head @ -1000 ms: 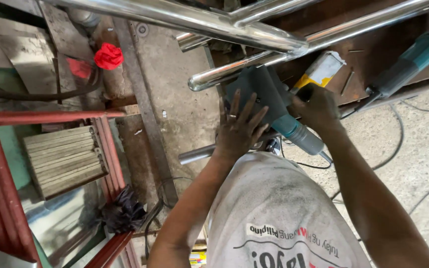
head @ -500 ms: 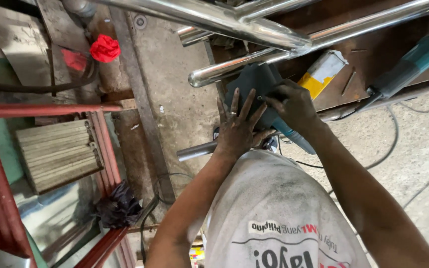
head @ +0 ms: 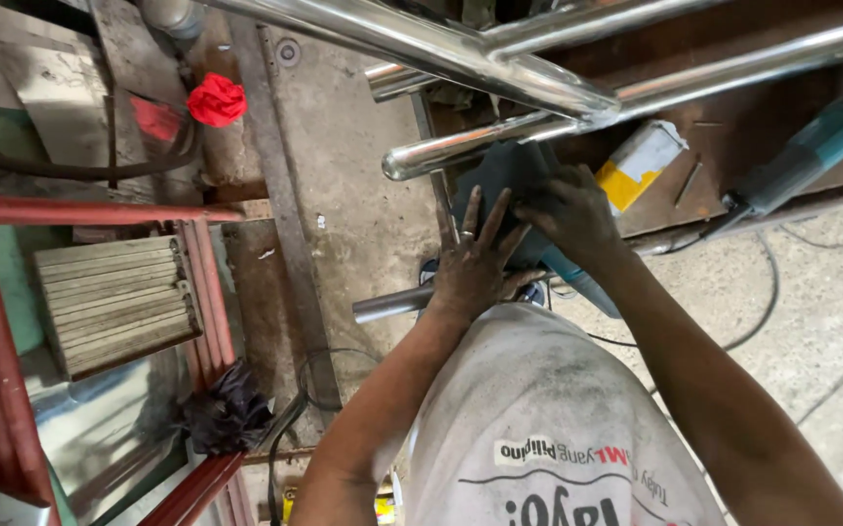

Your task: The recorder is using an angle grinder to polish and buff the joints and surfaces of a stainless steel metal frame.

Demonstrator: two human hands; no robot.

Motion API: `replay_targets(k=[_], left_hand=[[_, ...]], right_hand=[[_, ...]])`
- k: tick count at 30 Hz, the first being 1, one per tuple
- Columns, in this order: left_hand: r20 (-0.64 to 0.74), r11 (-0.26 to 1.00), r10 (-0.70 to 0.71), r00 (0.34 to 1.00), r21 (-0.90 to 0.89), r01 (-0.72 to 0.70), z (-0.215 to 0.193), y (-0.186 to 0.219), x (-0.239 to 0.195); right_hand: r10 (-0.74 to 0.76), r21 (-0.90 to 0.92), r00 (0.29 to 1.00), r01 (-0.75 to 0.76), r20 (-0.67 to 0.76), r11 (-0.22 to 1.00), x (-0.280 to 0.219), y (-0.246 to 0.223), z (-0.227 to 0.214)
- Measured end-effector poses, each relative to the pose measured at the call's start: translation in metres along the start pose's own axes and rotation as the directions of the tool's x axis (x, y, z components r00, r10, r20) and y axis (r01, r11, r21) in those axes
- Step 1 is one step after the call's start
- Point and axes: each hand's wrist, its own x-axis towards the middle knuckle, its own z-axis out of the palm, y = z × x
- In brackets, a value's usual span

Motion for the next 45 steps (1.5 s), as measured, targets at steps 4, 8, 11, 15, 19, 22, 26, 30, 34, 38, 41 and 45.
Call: replay_targets(k=[4,8,11,15,19,22,26,30,34,38,41,45], left_hand=[[-0.011,0.999,0.029,1.0,-0.039,-0.03,-0.002,-0.002,0.002],[0.081,0.998,0.056,0.995,0.006,-0.057,0.001,-0.006,-0.002],[0.045,0.999,0.034,0.998,-0.007,-0.033,0.004,-0.003,-0.002],[0.015,1.0,0.013,1.0,-0.011,-0.013,0.004,-0.001,-0.001],[0.049,0.999,0.008,0.999,-0.041,-0.006,0.0,-0.002,-0.001],[0.065,1.0,-0.017,0.998,-0.006,0.017,-0.002,0.002,0.0],[0.081,1.0,-0.013,0.997,0.014,0.012,0.0,-0.001,0.001],[0.009,1.0,0.004,1.0,0.003,-0.004,0.001,-0.001,0.0],[0.048,1.0,-0.005,0.999,-0.001,0.005,0.013,-0.003,-0.008],[0.062,1.0,0.007,0.998,-0.015,-0.006,0.0,0.0,-0.001],[0.101,1.0,0.006,0.995,-0.012,-0.005,-0.003,0.0,-0.003],[0.154,1.0,-0.003,0.988,0.022,0.0,0.007,-0.004,-0.006]], right_hand=[[-0.169,-0.024,0.986,0.169,0.001,0.985,-0.001,0.001,0.0],[-0.142,-0.051,0.99,0.143,0.013,0.988,0.003,-0.003,-0.001],[-0.084,-0.056,0.996,0.084,0.003,0.995,0.001,0.002,0.003],[-0.118,-0.04,0.993,0.117,-0.013,0.992,0.001,-0.007,-0.001],[-0.107,-0.102,0.993,0.101,-0.058,0.99,0.001,-0.009,0.005],[-0.164,-0.195,0.978,0.137,-0.132,0.971,0.001,-0.013,0.006],[-0.194,-0.181,0.965,0.162,-0.175,0.97,0.005,-0.028,0.004],[-0.103,-0.114,0.98,0.084,-0.172,0.99,-0.001,-0.017,0.01],[-0.125,-0.131,0.978,0.103,-0.167,0.986,-0.004,-0.019,0.01],[-0.146,-0.132,0.969,0.121,-0.199,0.984,-0.008,-0.006,0.018],[-0.017,-0.129,0.987,-0.004,-0.162,0.992,-0.01,0.003,0.024],[-0.032,-0.181,0.986,0.002,-0.165,0.983,-0.013,0.011,0.032]])
